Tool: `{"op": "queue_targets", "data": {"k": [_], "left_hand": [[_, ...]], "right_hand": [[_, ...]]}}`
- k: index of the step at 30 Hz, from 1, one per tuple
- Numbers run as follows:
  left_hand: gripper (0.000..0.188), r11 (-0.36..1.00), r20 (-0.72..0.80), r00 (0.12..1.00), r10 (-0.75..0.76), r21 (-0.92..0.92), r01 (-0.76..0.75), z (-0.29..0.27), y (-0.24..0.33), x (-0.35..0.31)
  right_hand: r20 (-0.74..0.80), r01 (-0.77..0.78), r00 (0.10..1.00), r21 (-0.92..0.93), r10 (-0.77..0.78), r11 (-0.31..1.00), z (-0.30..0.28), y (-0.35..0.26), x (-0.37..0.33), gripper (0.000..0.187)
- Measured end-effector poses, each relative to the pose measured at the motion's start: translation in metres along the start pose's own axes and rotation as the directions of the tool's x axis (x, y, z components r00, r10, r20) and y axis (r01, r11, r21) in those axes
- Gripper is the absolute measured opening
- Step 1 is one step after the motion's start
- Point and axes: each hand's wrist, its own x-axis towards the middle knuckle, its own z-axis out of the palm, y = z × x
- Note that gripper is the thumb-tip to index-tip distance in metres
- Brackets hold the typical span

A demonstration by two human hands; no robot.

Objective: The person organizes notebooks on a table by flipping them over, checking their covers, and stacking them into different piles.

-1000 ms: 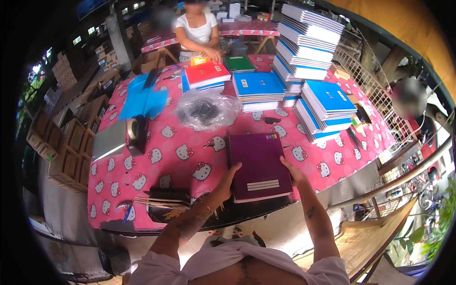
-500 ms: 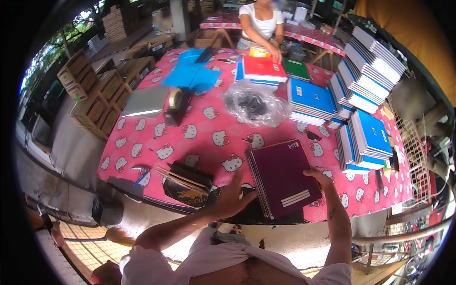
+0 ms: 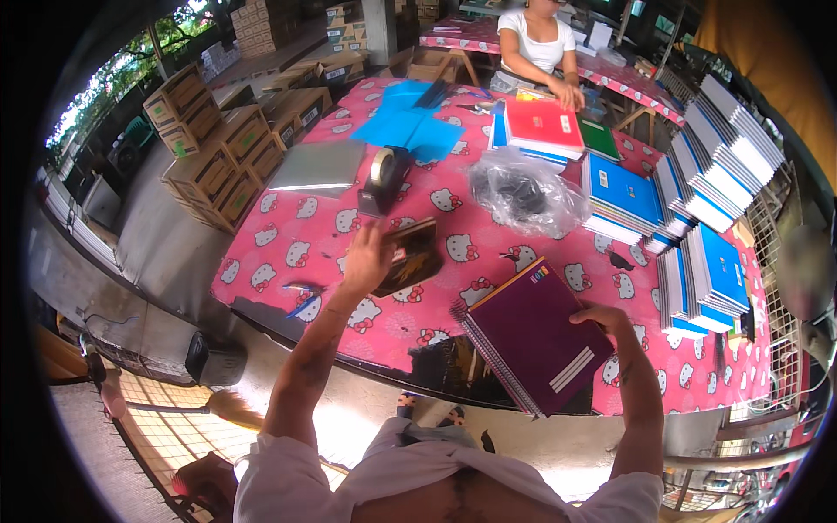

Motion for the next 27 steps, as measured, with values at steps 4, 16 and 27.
{"op": "queue_targets", "data": {"k": [4,16,27], "left_hand": [[0.052,0.994,0.110,0.988,-0.106,-0.023,0.109,-0.050,-0.075,-0.039],[0.032,0.993,0.197,0.979,-0.049,0.116,0.026,-0.101,-0.153,-0.127],[0.048,0.455,0.830,0.549,0.101,-0.529,0.716,-0.027,0.061,-0.122]], "right_hand": [[-0.194,0.028,0.964,-0.601,-0.180,0.799,0.009,-0.027,-0.016,0.104],[0.092,0.082,0.797,-0.996,-0.597,-0.043,0.236,-0.065,0.053,0.060],[-0.002,0.172,0.826,-0.951,-0.564,0.255,0.247,-0.099,0.063,0.033]]}}
